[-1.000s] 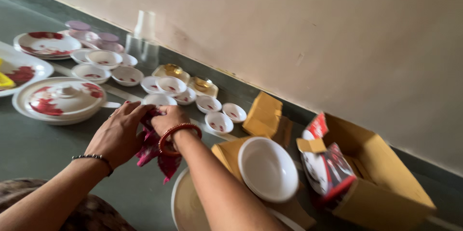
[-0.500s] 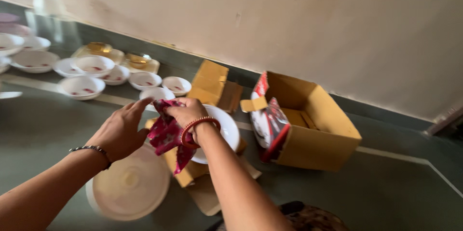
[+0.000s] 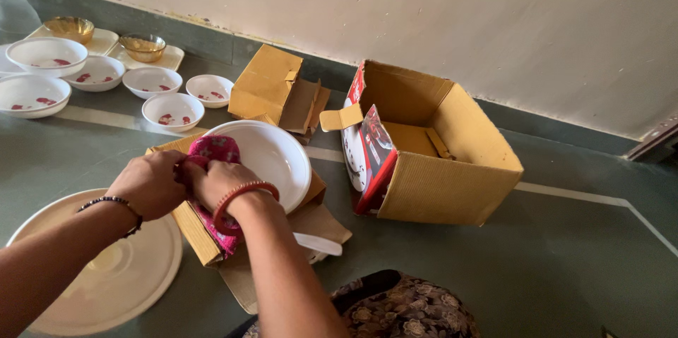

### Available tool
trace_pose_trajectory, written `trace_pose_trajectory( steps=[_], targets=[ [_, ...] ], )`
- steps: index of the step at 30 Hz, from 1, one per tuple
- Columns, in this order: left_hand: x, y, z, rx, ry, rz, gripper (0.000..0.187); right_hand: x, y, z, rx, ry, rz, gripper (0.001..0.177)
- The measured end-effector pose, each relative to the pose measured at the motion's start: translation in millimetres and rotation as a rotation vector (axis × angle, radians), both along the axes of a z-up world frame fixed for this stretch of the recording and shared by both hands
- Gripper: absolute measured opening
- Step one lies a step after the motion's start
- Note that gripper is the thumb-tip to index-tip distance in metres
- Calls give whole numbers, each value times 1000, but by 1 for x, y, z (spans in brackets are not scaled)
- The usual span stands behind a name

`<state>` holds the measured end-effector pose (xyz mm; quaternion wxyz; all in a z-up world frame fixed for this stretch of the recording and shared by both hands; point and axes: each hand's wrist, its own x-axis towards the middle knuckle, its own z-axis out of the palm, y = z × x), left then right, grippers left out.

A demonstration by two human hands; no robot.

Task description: The person wipes down several white bowls and a serving dish using a pink cloth by hand while sitting on the floor.

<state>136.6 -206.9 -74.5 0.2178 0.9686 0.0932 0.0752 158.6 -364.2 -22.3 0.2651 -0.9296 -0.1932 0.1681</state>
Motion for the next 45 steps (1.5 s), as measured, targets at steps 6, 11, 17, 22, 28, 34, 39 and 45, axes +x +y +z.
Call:
trace_pose_trajectory(
  steps=[6, 11, 17, 22, 28, 34, 39, 45],
  targets=[
    [-17, -3, 16, -468, 39, 209, 41, -26, 20, 14, 78, -39, -177, 61],
    [-28, -1, 34, -1135, 4, 212, 42, -31, 20, 23, 87, -87, -271, 45],
    [-28, 5, 26, -1213, 43, 301, 42, -35, 22, 14, 110, -275, -216, 29],
    [-21, 16, 0, -1210, 96, 207, 31, -44, 16, 24, -22, -299, -103, 29],
    [-9, 8, 27, -1255, 71, 331, 21, -53, 11, 25, 79, -372, -129, 35],
    [-3, 11, 42, -1178, 157, 179, 18, -37, 10, 18, 566, -553, -245, 33],
    [-8, 18, 44, -1224, -101, 142, 30, -28, -4, 8, 715, -231, -95, 36],
    [-4, 21, 39, -1231, 29, 211, 32, -26, -2, 3, 521, -489, 15, 30]
  ],
)
